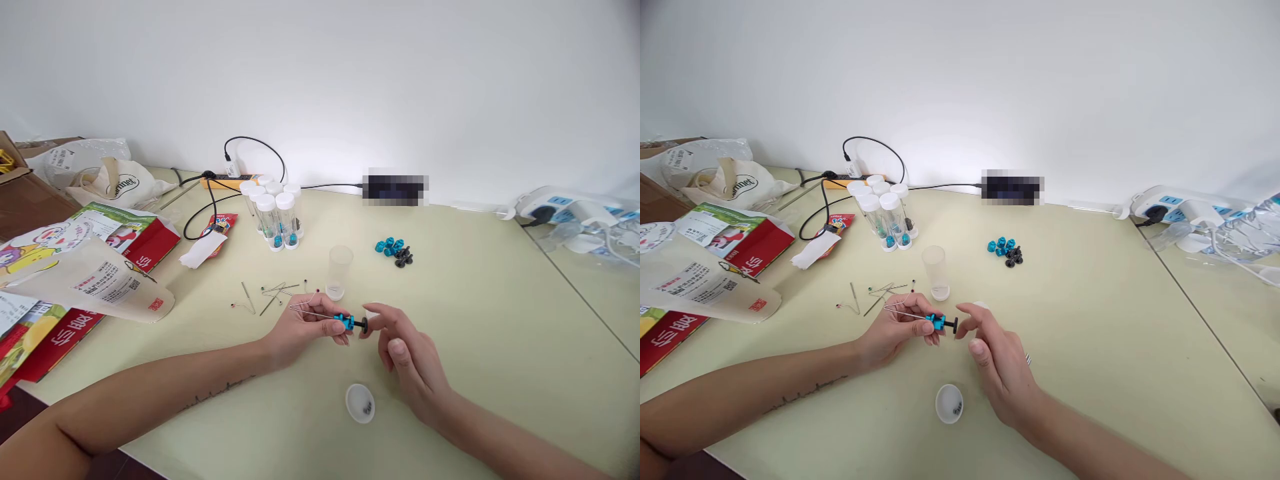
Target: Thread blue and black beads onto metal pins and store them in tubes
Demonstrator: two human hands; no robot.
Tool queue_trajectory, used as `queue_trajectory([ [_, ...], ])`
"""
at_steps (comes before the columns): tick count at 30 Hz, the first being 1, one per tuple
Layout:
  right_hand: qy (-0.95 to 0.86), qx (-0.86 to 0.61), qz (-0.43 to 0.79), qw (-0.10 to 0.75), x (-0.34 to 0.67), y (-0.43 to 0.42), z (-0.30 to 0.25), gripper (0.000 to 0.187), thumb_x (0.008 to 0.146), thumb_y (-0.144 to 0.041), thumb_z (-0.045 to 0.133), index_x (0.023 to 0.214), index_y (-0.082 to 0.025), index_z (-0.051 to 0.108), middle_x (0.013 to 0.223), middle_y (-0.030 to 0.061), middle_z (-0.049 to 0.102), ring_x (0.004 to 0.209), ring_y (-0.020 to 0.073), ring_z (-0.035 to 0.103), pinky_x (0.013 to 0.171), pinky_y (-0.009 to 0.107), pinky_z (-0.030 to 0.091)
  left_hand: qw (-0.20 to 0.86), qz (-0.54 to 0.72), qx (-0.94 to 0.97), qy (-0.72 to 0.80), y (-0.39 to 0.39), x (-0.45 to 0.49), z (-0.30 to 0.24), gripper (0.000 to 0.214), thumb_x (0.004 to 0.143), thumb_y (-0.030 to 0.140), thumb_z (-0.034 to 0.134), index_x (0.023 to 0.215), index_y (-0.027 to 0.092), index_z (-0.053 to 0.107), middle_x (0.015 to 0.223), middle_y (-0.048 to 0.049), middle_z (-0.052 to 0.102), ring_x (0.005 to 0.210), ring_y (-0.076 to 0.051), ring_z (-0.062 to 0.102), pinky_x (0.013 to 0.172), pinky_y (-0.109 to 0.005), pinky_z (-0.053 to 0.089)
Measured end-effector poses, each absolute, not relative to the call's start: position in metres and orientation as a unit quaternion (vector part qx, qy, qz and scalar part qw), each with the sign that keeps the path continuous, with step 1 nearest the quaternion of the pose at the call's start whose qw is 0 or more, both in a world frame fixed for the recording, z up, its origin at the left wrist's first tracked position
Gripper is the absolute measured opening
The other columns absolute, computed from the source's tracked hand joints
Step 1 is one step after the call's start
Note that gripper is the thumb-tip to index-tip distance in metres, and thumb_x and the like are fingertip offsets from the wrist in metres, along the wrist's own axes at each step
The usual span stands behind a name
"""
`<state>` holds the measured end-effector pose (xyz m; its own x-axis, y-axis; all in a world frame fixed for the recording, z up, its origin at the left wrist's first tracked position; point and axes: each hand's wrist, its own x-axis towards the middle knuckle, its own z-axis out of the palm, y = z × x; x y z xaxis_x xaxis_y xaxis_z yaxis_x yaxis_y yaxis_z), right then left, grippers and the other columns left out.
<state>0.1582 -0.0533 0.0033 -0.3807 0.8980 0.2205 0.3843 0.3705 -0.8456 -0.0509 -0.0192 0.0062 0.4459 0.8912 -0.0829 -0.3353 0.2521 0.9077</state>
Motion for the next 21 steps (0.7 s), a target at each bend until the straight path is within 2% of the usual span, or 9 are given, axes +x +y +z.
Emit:
queue_trajectory([
  [2, -0.757, -0.417, 0.362, 0.349, 0.1582, -0.0529, 0.0030, 0.045, 0.098, -0.050, 0.018, 0.122, -0.023, 0.046, 0.083, 0.0030, 0.061, 0.055, 0.0125, 0.045, 0.055, 0.026, 0.037, 0.729, 0.419, 0.445, 0.309, -0.0195, -0.0508, 0.0066, 0.019, 0.069, 0.021, 0.077, 0.082, 0.011, 0.066, 0.070, -0.0041, 0.070, 0.063, -0.015, 0.067, 0.067, -0.030, 0.055],
  [6, -0.755, -0.427, 0.364, 0.340, 0.1574, -0.0527, 0.0028, 0.050, 0.098, -0.049, 0.016, 0.092, -0.021, 0.056, 0.066, 0.0006, 0.055, 0.049, 0.0120, 0.039, 0.050, 0.025, 0.031, 0.730, 0.414, 0.450, 0.307, -0.0197, -0.0505, 0.0070, 0.021, 0.068, 0.023, 0.077, 0.081, 0.011, 0.066, 0.072, -0.0058, 0.071, 0.061, -0.015, 0.067, 0.063, -0.029, 0.055],
  [8, -0.742, -0.433, 0.374, 0.351, 0.1571, -0.0529, 0.0027, 0.046, 0.098, -0.050, 0.018, 0.105, -0.022, 0.053, 0.071, 0.0008, 0.057, 0.050, 0.0120, 0.040, 0.050, 0.025, 0.031, 0.729, 0.415, 0.447, 0.311, -0.0195, -0.0506, 0.0069, 0.022, 0.068, 0.023, 0.077, 0.081, 0.010, 0.066, 0.072, -0.0062, 0.071, 0.060, -0.015, 0.067, 0.063, -0.029, 0.055],
  [11, -0.730, -0.421, 0.388, 0.373, 0.1575, -0.0531, 0.0025, 0.045, 0.097, -0.052, 0.021, 0.130, -0.025, 0.036, 0.088, 0.0030, 0.060, 0.051, 0.0117, 0.042, 0.051, 0.025, 0.035, 0.730, 0.414, 0.445, 0.313, -0.0193, -0.0509, 0.0069, 0.021, 0.068, 0.022, 0.077, 0.082, 0.010, 0.066, 0.071, -0.0061, 0.071, 0.062, -0.016, 0.067, 0.063, -0.029, 0.054],
  [13, -0.748, -0.397, 0.387, 0.365, 0.1581, -0.0529, 0.0023, 0.046, 0.097, -0.052, 0.020, 0.126, -0.024, 0.041, 0.085, 0.0030, 0.060, 0.053, 0.0123, 0.044, 0.053, 0.026, 0.036, 0.732, 0.413, 0.446, 0.308, -0.0196, -0.0511, 0.0070, 0.020, 0.069, 0.021, 0.076, 0.083, 0.011, 0.066, 0.071, -0.0055, 0.071, 0.062, -0.015, 0.067, 0.063, -0.028, 0.054],
  [15, -0.769, -0.383, 0.384, 0.339, 0.1584, -0.0526, 0.0020, 0.049, 0.097, -0.052, 0.017, 0.104, -0.021, 0.055, 0.068, 0.0009, 0.057, 0.053, 0.0132, 0.046, 0.055, 0.026, 0.036, 0.735, 0.412, 0.448, 0.298, -0.0200, -0.0512, 0.0071, 0.019, 0.070, 0.021, 0.076, 0.083, 0.011, 0.067, 0.073, -0.0057, 0.071, 0.061, -0.014, 0.067, 0.062, -0.027, 0.054],
  [17, -0.772, -0.393, 0.380, 0.324, 0.1583, -0.0529, 0.0014, 0.054, 0.098, -0.051, 0.014, 0.086, -0.020, 0.057, 0.057, -0.0007, 0.050, 0.052, 0.0133, 0.046, 0.053, 0.026, 0.034, 0.736, 0.411, 0.452, 0.291, -0.0204, -0.0512, 0.0071, 0.018, 0.070, 0.020, 0.076, 0.083, 0.011, 0.067, 0.074, -0.0063, 0.072, 0.061, -0.014, 0.067, 0.061, -0.027, 0.054],
  [19, -0.761, -0.414, 0.375, 0.331, 0.1578, -0.0539, 0.0007, 0.052, 0.098, -0.051, 0.015, 0.094, -0.020, 0.056, 0.060, -0.0009, 0.051, 0.050, 0.0125, 0.044, 0.050, 0.025, 0.033, 0.734, 0.415, 0.452, 0.291, -0.0205, -0.0512, 0.0071, 0.018, 0.070, 0.020, 0.076, 0.083, 0.010, 0.067, 0.073, -0.0061, 0.071, 0.062, -0.015, 0.067, 0.062, -0.027, 0.054],
  [21, -0.739, -0.424, 0.379, 0.361, 0.1573, -0.0552, 0.0000, 0.044, 0.097, -0.051, 0.019, 0.115, -0.022, 0.047, 0.071, -0.0001, 0.055, 0.048, 0.0115, 0.041, 0.048, 0.025, 0.033, 0.732, 0.419, 0.447, 0.299, -0.0203, -0.0512, 0.0072, 0.019, 0.070, 0.021, 0.076, 0.082, 0.010, 0.067, 0.072, -0.0059, 0.071, 0.061, -0.015, 0.067, 0.063, -0.028, 0.055],
])
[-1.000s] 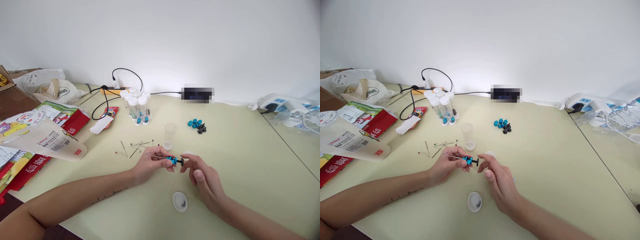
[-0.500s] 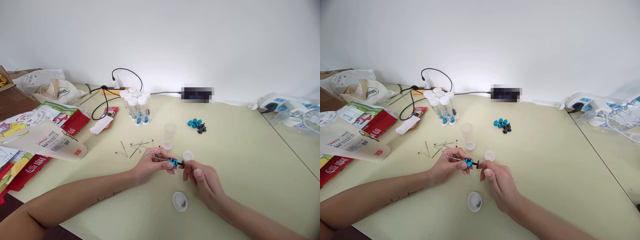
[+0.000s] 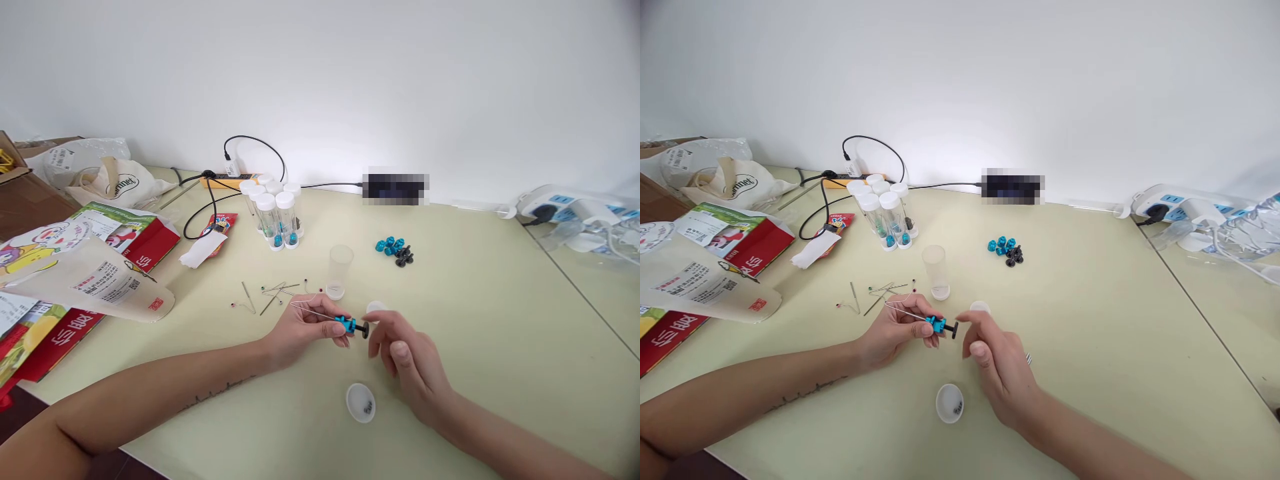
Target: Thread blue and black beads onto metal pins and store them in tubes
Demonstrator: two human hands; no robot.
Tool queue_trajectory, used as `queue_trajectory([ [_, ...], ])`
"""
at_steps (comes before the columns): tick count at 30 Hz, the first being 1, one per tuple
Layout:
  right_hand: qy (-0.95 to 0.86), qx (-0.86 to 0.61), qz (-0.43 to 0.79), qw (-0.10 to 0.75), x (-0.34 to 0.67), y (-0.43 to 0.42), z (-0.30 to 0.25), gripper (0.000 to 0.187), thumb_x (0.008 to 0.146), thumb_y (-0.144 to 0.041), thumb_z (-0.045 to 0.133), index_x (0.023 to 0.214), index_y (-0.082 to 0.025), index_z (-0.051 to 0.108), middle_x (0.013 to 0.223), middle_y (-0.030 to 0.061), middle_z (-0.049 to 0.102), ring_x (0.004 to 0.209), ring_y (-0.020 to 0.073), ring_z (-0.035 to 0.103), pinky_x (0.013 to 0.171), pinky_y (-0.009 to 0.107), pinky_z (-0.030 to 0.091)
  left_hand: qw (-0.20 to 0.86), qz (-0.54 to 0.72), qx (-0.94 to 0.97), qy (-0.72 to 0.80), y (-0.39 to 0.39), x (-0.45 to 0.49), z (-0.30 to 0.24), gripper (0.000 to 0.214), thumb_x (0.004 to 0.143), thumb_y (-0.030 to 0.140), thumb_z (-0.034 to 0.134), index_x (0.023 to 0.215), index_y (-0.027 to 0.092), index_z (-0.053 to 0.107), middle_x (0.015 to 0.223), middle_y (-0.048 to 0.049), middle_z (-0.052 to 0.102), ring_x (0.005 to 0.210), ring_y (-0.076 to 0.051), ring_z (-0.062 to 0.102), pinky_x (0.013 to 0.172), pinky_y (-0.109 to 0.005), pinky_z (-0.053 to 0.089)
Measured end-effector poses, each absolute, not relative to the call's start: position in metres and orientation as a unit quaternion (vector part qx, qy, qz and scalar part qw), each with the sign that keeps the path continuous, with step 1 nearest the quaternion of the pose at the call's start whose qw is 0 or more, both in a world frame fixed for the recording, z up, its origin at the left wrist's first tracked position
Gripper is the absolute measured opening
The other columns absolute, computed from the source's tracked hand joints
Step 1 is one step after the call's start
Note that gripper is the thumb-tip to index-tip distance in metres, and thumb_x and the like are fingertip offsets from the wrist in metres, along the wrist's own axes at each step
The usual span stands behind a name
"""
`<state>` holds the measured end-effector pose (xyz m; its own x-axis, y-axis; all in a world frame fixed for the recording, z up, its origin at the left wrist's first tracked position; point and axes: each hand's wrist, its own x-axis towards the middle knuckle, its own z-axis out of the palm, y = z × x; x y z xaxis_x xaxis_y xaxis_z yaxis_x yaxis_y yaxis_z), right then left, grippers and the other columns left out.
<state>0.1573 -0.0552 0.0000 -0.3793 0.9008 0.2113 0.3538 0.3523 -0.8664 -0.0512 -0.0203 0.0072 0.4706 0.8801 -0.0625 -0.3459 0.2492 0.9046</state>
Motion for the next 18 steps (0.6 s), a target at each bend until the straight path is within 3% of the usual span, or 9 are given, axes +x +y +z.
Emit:
queue_trajectory([
  [4, -0.723, -0.401, 0.385, 0.411, 0.1576, -0.0564, 0.0008, 0.046, 0.097, -0.052, 0.023, 0.136, -0.027, 0.026, 0.095, 0.0046, 0.056, 0.049, 0.0108, 0.039, 0.048, 0.025, 0.036, 0.733, 0.426, 0.430, 0.312, -0.0195, -0.0515, 0.0074, 0.020, 0.068, 0.022, 0.077, 0.080, 0.011, 0.066, 0.071, -0.0050, 0.071, 0.064, -0.017, 0.068, 0.065, -0.030, 0.055],
  [8, -0.787, -0.379, 0.362, 0.325, 0.1586, -0.0552, 0.0035, 0.050, 0.097, -0.053, 0.015, 0.129, -0.027, 0.044, 0.080, 0.0022, 0.057, 0.050, 0.0117, 0.042, 0.052, 0.026, 0.038, 0.738, 0.434, 0.419, 0.302, -0.0192, -0.0518, 0.0060, 0.018, 0.069, 0.021, 0.077, 0.079, 0.011, 0.065, 0.074, -0.0052, 0.072, 0.066, -0.017, 0.069, 0.066, -0.030, 0.056],
  [10, -0.787, -0.387, 0.351, 0.329, 0.1588, -0.0553, 0.0036, 0.050, 0.098, -0.051, 0.014, 0.124, -0.026, 0.049, 0.076, 0.0014, 0.057, 0.051, 0.0119, 0.044, 0.053, 0.026, 0.038, 0.740, 0.435, 0.418, 0.297, -0.0192, -0.0518, 0.0051, 0.018, 0.069, 0.020, 0.077, 0.079, 0.011, 0.065, 0.074, -0.0055, 0.072, 0.066, -0.017, 0.069, 0.065, -0.030, 0.055],
  [15, -0.746, -0.392, 0.372, 0.389, 0.1590, -0.0570, 0.0011, 0.051, 0.097, -0.052, 0.020, 0.140, -0.026, 0.028, 0.089, 0.0032, 0.059, 0.048, 0.0105, 0.039, 0.048, 0.026, 0.035, 0.739, 0.438, 0.418, 0.296, -0.0191, -0.0520, 0.0049, 0.014, 0.071, 0.017, 0.075, 0.080, 0.011, 0.066, 0.074, -0.0048, 0.072, 0.066, -0.016, 0.069, 0.068, -0.029, 0.055],
  [18, -0.767, -0.382, 0.367, 0.363, 0.1595, -0.0562, 0.0002, 0.049, 0.098, -0.051, 0.016, 0.126, -0.026, 0.048, 0.071, 0.0002, 0.056, 0.050, 0.0118, 0.044, 0.051, 0.026, 0.035, 0.741, 0.433, 0.422, 0.293, -0.0195, -0.0522, 0.0056, 0.015, 0.070, 0.017, 0.075, 0.080, 0.011, 0.066, 0.074, -0.0054, 0.072, 0.065, -0.016, 0.068, 0.068, -0.029, 0.055],
])
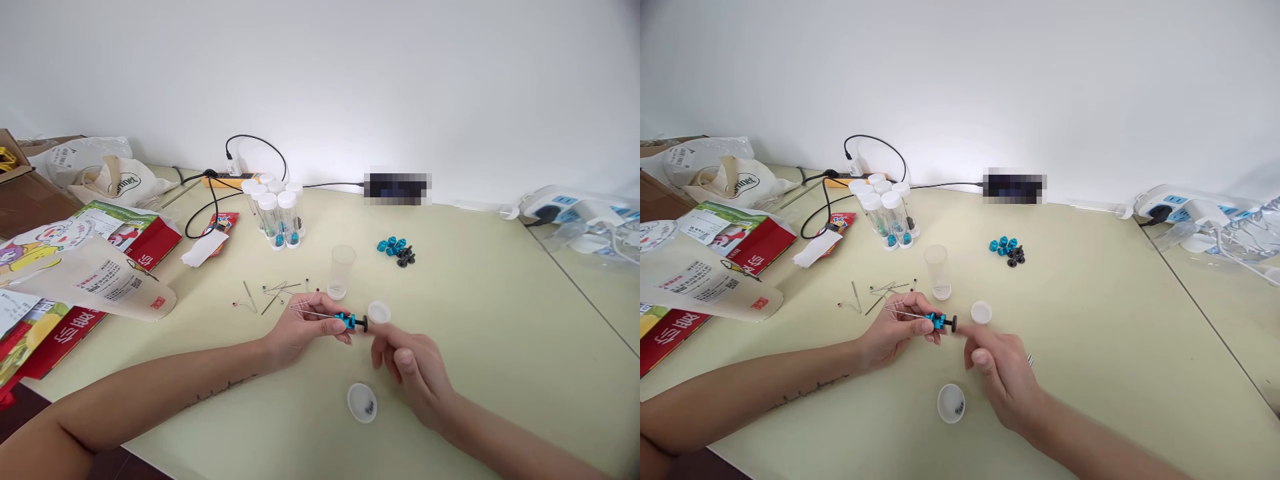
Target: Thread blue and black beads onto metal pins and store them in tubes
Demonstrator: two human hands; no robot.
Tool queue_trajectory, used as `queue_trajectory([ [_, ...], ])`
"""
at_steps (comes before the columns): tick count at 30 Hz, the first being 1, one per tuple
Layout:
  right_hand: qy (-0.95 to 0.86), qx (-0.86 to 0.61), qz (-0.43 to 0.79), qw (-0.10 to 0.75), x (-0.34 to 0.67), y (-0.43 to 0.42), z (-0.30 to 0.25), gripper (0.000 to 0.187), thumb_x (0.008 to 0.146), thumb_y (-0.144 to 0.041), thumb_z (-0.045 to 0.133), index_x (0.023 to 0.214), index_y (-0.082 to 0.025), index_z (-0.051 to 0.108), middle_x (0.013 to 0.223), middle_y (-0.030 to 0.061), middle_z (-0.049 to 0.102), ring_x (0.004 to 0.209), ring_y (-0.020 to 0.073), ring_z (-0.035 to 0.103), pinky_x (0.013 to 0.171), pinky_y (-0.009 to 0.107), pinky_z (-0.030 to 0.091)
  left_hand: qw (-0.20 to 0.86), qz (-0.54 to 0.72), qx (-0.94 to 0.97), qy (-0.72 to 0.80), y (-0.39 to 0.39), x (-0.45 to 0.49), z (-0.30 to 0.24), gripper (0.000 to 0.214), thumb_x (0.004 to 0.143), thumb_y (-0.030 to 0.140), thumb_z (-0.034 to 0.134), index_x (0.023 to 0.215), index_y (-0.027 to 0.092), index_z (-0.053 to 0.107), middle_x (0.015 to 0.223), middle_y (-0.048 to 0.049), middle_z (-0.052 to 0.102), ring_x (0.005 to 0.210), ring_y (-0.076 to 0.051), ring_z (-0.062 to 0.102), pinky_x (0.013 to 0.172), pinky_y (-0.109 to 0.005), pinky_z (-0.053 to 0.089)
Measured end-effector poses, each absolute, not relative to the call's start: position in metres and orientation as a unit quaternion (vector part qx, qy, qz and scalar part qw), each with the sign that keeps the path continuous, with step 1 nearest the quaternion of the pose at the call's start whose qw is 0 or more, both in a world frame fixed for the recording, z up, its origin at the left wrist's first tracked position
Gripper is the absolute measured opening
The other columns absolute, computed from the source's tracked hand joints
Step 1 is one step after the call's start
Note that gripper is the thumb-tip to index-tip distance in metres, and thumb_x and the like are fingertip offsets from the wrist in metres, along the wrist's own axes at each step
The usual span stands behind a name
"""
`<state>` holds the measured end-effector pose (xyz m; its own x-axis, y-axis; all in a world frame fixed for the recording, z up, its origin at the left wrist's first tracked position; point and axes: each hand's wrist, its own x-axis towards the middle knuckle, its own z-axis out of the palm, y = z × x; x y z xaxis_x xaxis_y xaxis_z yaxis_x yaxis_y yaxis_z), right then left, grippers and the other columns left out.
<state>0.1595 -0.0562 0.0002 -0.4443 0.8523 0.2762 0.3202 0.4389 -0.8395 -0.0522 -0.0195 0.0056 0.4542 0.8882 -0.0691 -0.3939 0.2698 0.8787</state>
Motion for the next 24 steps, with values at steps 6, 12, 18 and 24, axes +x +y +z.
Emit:
queue_trajectory([
  [6, -0.754, -0.396, 0.369, 0.373, 0.1596, -0.0550, 0.0004, 0.050, 0.097, -0.053, 0.017, 0.130, -0.025, 0.043, 0.075, 0.0002, 0.058, 0.045, 0.0099, 0.040, 0.048, 0.025, 0.034, 0.741, 0.434, 0.424, 0.288, -0.0196, -0.0520, 0.0053, 0.014, 0.071, 0.015, 0.075, 0.081, 0.011, 0.066, 0.074, -0.0053, 0.072, 0.066, -0.015, 0.068, 0.067, -0.029, 0.055],
  [12, -0.765, -0.395, 0.351, 0.368, 0.1595, -0.0556, 0.0006, 0.052, 0.097, -0.055, 0.017, 0.134, -0.026, 0.039, 0.076, 0.0009, 0.060, 0.051, 0.0119, 0.046, 0.051, 0.026, 0.037, 0.741, 0.434, 0.426, 0.285, -0.0199, -0.0522, 0.0048, 0.014, 0.071, 0.015, 0.074, 0.081, 0.011, 0.066, 0.072, -0.0046, 0.071, 0.067, -0.016, 0.069, 0.067, -0.028, 0.055],
  [18, -0.775, -0.397, 0.336, 0.358, 0.1594, -0.0562, 0.0013, 0.052, 0.097, -0.055, 0.016, 0.134, -0.027, 0.037, 0.080, 0.0012, 0.060, 0.048, 0.0109, 0.045, 0.051, 0.026, 0.038, 0.740, 0.435, 0.426, 0.286, -0.0187, -0.0522, 0.0049, 0.013, 0.071, 0.015, 0.074, 0.081, 0.011, 0.066, 0.074, -0.0050, 0.072, 0.066, -0.016, 0.068, 0.068, -0.029, 0.055],
  [24, -0.777, -0.402, 0.328, 0.357, 0.1590, -0.0552, 0.0011, 0.054, 0.096, -0.055, 0.014, 0.134, -0.026, 0.038, 0.079, 0.0017, 0.060, 0.049, 0.0114, 0.047, 0.050, 0.025, 0.038, 0.741, 0.435, 0.425, 0.285, -0.0186, -0.0520, 0.0052, 0.013, 0.071, 0.014, 0.074, 0.081, 0.010, 0.066, 0.078, -0.0065, 0.072, 0.065, -0.015, 0.068, 0.069, -0.030, 0.055],
])
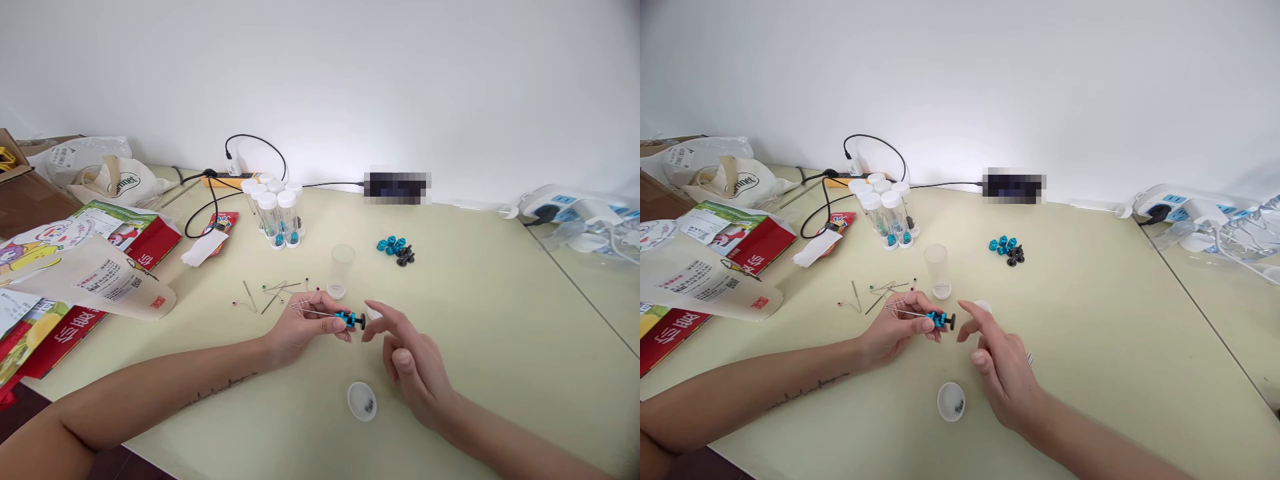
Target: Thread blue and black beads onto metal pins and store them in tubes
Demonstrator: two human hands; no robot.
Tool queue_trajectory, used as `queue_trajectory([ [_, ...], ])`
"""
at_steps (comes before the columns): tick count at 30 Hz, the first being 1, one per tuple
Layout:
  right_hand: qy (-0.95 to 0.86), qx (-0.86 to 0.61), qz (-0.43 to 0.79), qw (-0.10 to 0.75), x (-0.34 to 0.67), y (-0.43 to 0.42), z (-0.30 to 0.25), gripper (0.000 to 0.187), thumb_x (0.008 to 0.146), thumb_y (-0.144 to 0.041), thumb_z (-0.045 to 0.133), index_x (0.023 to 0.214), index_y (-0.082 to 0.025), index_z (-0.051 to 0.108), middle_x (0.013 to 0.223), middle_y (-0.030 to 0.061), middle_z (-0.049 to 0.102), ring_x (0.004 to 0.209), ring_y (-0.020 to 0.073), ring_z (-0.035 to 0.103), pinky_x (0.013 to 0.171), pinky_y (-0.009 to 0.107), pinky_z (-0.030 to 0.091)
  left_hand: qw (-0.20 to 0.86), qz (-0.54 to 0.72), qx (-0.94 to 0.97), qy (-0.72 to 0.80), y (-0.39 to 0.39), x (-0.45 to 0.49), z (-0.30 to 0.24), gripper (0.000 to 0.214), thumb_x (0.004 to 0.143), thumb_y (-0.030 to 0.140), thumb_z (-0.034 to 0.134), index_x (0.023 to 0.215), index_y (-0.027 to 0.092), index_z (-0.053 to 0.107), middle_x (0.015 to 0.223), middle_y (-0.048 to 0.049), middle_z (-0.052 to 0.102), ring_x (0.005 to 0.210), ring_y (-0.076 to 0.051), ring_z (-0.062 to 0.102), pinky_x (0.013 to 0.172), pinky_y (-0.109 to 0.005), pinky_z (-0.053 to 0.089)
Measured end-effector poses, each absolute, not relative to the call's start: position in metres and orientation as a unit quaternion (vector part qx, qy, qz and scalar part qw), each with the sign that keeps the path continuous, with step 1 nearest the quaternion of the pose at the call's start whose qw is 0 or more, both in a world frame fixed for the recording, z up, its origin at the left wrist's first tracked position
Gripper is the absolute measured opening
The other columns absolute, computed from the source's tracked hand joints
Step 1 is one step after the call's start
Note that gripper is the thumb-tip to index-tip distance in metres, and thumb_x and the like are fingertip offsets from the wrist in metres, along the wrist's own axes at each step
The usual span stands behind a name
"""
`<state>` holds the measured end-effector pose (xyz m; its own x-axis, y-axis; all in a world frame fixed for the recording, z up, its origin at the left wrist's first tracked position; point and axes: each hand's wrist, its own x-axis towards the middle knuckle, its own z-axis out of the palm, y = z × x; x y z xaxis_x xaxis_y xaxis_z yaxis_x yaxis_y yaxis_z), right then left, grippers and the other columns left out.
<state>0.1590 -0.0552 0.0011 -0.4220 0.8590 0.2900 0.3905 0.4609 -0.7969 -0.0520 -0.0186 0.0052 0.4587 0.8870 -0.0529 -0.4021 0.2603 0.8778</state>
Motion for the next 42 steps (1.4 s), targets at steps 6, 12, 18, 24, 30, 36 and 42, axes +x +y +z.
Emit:
queue_trajectory([
  [6, -0.785, -0.398, 0.320, 0.351, 0.1594, -0.0552, 0.0006, 0.052, 0.097, -0.055, 0.015, 0.132, -0.025, 0.040, 0.074, 0.0005, 0.058, 0.049, 0.0119, 0.047, 0.051, 0.026, 0.039, 0.741, 0.436, 0.425, 0.284, -0.0193, -0.0524, 0.0047, 0.012, 0.071, 0.013, 0.074, 0.081, 0.010, 0.066, 0.079, -0.0063, 0.072, 0.065, -0.015, 0.068, 0.069, -0.030, 0.055],
  [12, -0.796, -0.388, 0.315, 0.342, 0.1579, -0.0542, 0.0018, 0.050, 0.098, -0.052, 0.013, 0.116, -0.025, 0.051, 0.074, 0.0003, 0.058, 0.050, 0.0110, 0.047, 0.050, 0.025, 0.037, 0.744, 0.431, 0.424, 0.284, -0.0194, -0.0521, 0.0051, 0.012, 0.072, 0.014, 0.074, 0.081, 0.011, 0.067, 0.079, -0.0061, 0.072, 0.064, -0.014, 0.067, 0.069, -0.029, 0.054],
  [18, -0.802, -0.381, 0.322, 0.328, 0.1575, -0.0551, 0.0028, 0.052, 0.097, -0.055, 0.013, 0.115, -0.024, 0.051, 0.074, -0.0001, 0.057, 0.048, 0.0108, 0.045, 0.052, 0.025, 0.038, 0.742, 0.430, 0.426, 0.288, -0.0194, -0.0524, 0.0057, 0.013, 0.072, 0.015, 0.074, 0.082, 0.011, 0.067, 0.079, -0.0062, 0.073, 0.064, -0.014, 0.067, 0.068, -0.028, 0.054],
  [24, -0.790, -0.395, 0.322, 0.341, 0.1574, -0.0548, 0.0019, 0.054, 0.095, -0.058, 0.016, 0.133, -0.023, 0.032, 0.083, 0.0019, 0.059, 0.049, 0.0109, 0.045, 0.050, 0.025, 0.036, 0.741, 0.433, 0.425, 0.287, -0.0179, -0.0525, 0.0054, 0.013, 0.072, 0.015, 0.074, 0.082, 0.011, 0.067, 0.081, -0.0062, 0.073, 0.065, -0.014, 0.067, 0.069, -0.029, 0.053],
  [30, -0.800, -0.391, 0.317, 0.326, 0.1583, -0.0580, 0.0016, 0.050, 0.097, -0.054, 0.013, 0.107, -0.023, 0.050, 0.069, -0.0010, 0.055, 0.048, 0.0110, 0.043, 0.049, 0.024, 0.035, 0.744, 0.430, 0.422, 0.288, -0.0186, -0.0521, 0.0055, 0.014, 0.071, 0.016, 0.075, 0.081, 0.012, 0.067, 0.079, -0.0060, 0.073, 0.065, -0.014, 0.067, 0.069, -0.029, 0.053],
  [36, -0.803, -0.390, 0.312, 0.325, 0.1565, -0.0573, 0.0023, 0.053, 0.096, -0.057, 0.014, 0.133, -0.023, 0.029, 0.094, 0.0047, 0.060, 0.050, 0.0110, 0.044, 0.053, 0.026, 0.038, 0.740, 0.439, 0.413, 0.298, -0.0182, -0.0509, 0.0061, 0.015, 0.071, 0.017, 0.075, 0.083, 0.011, 0.066, 0.080, -0.0063, 0.073, 0.064, -0.013, 0.067, 0.070, -0.029, 0.052],
  [42, -0.801, -0.406, 0.297, 0.325, 0.1550, -0.0570, 0.0025, 0.047, 0.097, -0.054, 0.012, 0.101, -0.021, 0.046, 0.075, 0.0002, 0.055, 0.050, 0.0116, 0.043, 0.051, 0.026, 0.034, 0.744, 0.451, 0.387, 0.305, -0.0153, -0.0472, 0.0073, 0.017, 0.070, 0.018, 0.076, 0.082, 0.011, 0.066, 0.080, -0.0069, 0.072, 0.067, -0.014, 0.067, 0.070, -0.028, 0.052],
])
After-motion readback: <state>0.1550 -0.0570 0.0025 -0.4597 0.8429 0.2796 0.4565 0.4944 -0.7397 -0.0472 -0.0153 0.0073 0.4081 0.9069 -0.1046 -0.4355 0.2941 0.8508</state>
